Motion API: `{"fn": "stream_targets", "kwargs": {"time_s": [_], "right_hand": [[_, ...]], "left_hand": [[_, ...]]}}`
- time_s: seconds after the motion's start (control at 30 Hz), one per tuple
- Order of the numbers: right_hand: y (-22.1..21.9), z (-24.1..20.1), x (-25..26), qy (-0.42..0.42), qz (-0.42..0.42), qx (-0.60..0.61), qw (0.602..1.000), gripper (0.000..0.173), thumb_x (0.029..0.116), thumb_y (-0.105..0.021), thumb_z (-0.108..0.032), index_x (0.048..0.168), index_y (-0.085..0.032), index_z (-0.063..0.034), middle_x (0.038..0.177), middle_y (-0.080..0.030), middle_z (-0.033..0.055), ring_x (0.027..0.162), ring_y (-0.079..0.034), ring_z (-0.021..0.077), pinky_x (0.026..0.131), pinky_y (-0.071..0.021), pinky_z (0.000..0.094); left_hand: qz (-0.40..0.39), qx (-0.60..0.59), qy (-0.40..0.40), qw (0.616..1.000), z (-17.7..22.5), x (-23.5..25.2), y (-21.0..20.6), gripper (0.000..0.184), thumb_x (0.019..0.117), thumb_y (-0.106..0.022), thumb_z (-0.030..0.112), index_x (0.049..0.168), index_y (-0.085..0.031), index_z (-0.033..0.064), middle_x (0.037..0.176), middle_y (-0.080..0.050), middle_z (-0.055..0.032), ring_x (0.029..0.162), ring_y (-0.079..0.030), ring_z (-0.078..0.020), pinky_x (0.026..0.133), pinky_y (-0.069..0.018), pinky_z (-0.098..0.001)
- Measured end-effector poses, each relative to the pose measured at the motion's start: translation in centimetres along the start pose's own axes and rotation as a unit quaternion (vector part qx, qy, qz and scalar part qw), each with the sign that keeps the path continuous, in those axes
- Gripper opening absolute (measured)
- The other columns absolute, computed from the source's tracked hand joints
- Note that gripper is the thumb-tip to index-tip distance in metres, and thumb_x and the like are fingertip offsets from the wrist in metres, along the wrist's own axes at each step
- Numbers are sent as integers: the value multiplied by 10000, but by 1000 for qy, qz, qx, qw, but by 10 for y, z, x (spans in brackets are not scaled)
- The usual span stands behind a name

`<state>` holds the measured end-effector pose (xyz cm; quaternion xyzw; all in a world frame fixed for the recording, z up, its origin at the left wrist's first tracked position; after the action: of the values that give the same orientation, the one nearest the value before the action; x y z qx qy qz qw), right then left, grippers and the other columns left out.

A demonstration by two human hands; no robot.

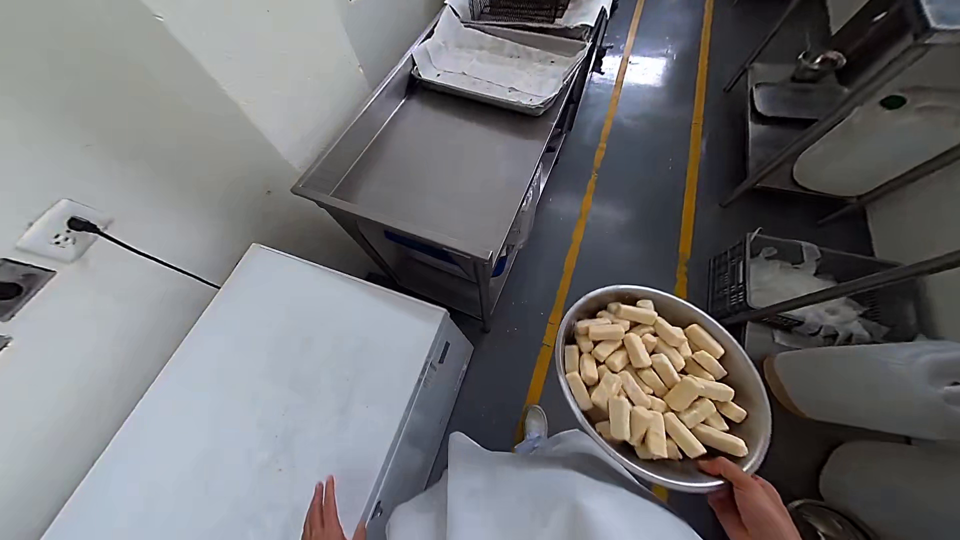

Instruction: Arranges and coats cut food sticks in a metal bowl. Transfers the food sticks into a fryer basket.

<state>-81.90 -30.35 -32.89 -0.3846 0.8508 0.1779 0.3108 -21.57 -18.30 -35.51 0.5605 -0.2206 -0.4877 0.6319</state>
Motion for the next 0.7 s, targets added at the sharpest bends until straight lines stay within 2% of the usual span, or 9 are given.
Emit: {"fn": "stream_targets", "kwargs": {"time_s": [0.03,0.1,0.23,0.33,0.4,0.57,0.67,0.7], "right_hand": [[-13,-13,12,2,-1,22,1000,141,875,-548,63,904,-547,-75,633,-641,0,514,-626,70,479,-545,227],[-48,-42,35,12,-13,54,998,135,893,-536,65,927,-535,-66,637,-625,4,496,-603,63,461,-531,214],[-132,-101,87,43,-58,78,994,107,901,-547,71,957,-550,-21,691,-629,54,534,-607,101,496,-544,240],[-204,-143,118,62,-81,65,993,99,907,-569,73,949,-547,-13,665,-601,54,500,-563,90,474,-508,223],[-252,-165,138,62,-94,45,993,86,899,-588,64,903,-555,-16,635,-580,53,469,-520,90,450,-468,219],[-366,-194,178,24,-128,-13,991,104,885,-601,64,875,-540,-19,599,-521,55,434,-450,90,412,-399,220],[-422,-218,191,32,-193,-93,976,83,896,-609,44,877,-546,-7,604,-535,57,440,-461,93,419,-404,225],[-442,-231,199,49,-232,-136,962,69,928,-607,10,888,-553,-8,614,-551,51,450,-485,88,431,-428,218]], "left_hand": [[16,-37,-6,999,25,21,10,934,835,-769,192,1567,-266,-98,1599,-273,-370,1483,-304,-524,1206,-288,-620],[47,-96,-14,994,79,58,26,894,867,-749,184,1568,-268,-92,1596,-297,-355,1471,-329,-520,1193,-306,-625],[86,-175,-50,980,171,112,43,832,889,-692,240,1576,-306,-28,1551,-416,-288,1387,-473,-437,1051,-461,-605],[114,-219,-70,967,214,149,56,805,892,-666,256,1562,-328,-35,1521,-460,-274,1376,-496,-396,1029,-493,-565],[133,-255,-71,955,236,178,64,790,897,-660,248,1553,-335,-48,1503,-480,-276,1385,-496,-371,1036,-499,-529],[196,-337,-102,915,300,268,82,728,911,-621,271,1494,-391,-100,1439,-545,-280,1352,-541,-328,1042,-511,-451],[184,-400,-107,892,346,317,89,704,920,-615,262,1482,-399,-103,1429,-556,-262,1331,-560,-298,1036,-525,-431],[170,-413,-111,888,361,337,88,700,934,-611,282,1481,-403,-102,1433,-555,-257,1329,-564,-295,1037,-527,-437]]}}
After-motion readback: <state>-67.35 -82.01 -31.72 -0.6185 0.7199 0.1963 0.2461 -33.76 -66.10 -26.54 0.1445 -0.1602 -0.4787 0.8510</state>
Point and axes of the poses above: each hand's wrist, its own x-axis towards the middle knuckle, its own y-axis out of the back of the hand, z = x × y, the point moved 5 cm from there along x, towards the middle knuckle
